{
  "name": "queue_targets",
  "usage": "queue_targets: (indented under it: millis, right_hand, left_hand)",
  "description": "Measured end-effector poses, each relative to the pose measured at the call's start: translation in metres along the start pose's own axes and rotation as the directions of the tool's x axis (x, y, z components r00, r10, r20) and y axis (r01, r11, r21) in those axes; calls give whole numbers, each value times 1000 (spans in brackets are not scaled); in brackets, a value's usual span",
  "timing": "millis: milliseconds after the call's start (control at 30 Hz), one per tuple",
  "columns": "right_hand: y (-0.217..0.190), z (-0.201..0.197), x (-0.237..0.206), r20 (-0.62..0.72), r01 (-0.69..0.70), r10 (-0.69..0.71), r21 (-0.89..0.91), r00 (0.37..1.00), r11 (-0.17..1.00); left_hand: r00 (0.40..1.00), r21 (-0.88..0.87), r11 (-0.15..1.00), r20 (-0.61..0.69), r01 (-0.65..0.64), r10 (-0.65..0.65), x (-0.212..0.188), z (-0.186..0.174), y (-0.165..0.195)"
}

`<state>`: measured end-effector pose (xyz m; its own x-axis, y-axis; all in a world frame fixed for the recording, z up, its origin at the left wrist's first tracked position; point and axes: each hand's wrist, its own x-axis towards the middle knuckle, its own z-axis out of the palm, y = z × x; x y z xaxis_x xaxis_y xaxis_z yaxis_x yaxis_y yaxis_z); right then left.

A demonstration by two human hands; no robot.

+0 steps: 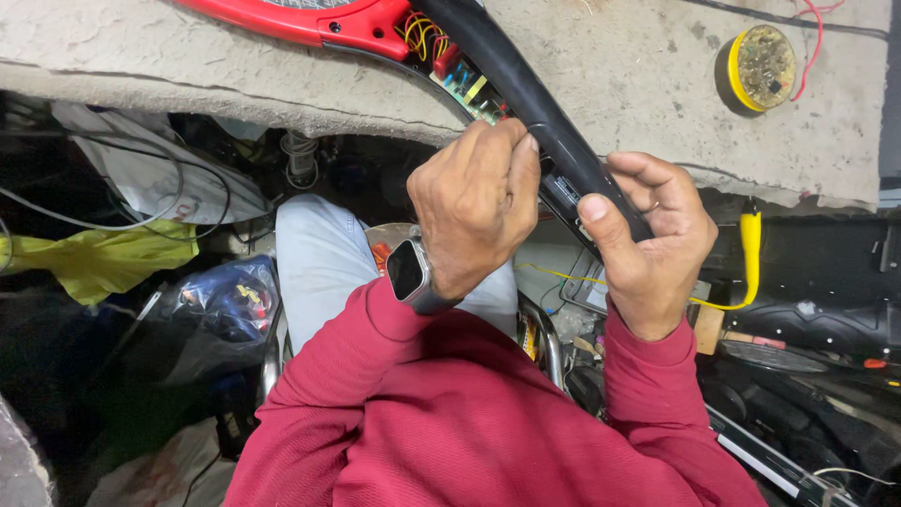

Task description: The person disassembles the handle of an electric fly swatter, removes a battery, and uses a screwdriver to adjust internal components on the circuit board. They then reassemble the handle, securing the battery and casing.

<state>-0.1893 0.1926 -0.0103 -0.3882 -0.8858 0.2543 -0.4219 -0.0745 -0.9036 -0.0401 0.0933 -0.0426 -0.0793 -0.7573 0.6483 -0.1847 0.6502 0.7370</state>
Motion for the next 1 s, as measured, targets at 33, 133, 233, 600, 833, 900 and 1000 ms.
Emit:
queue_targets:
  millis: [33,133,233,600,833,900,1000]
  right_hand:
    - [0,0,0,-1,7,-7,-9,1000,1000]
    - [0,0,1,0,14,-14,-9,1000,1000]
    - [-1,1,3,5,1,-1,22,1000,1000]
    - [0,1,3,-8,33,-33,12,999,999]
    - [0,2,3,-12,35,-34,24,999,999]
    - [1,2,2,-12,40,-40,28,999,999]
    - [0,1,3,-10,77,-77,-58,997,995]
  left_hand:
    - [1000,2,1000,3,5,-5,0,1,0]
    - [1000,11,1000,-4,9,-9,1,1,-1]
    - [1000,-1,1000,-25,-5,5,1,-3,0]
    - [995,-18,997,-71,74,-75,9,-32,-12]
    - [989,185,972,64,-145,135,22,-39,-15]
    - [986,207,966,92,-153,136,23,-40,-15]
    - [981,259,948,113,-184,160,25,-38,-14]
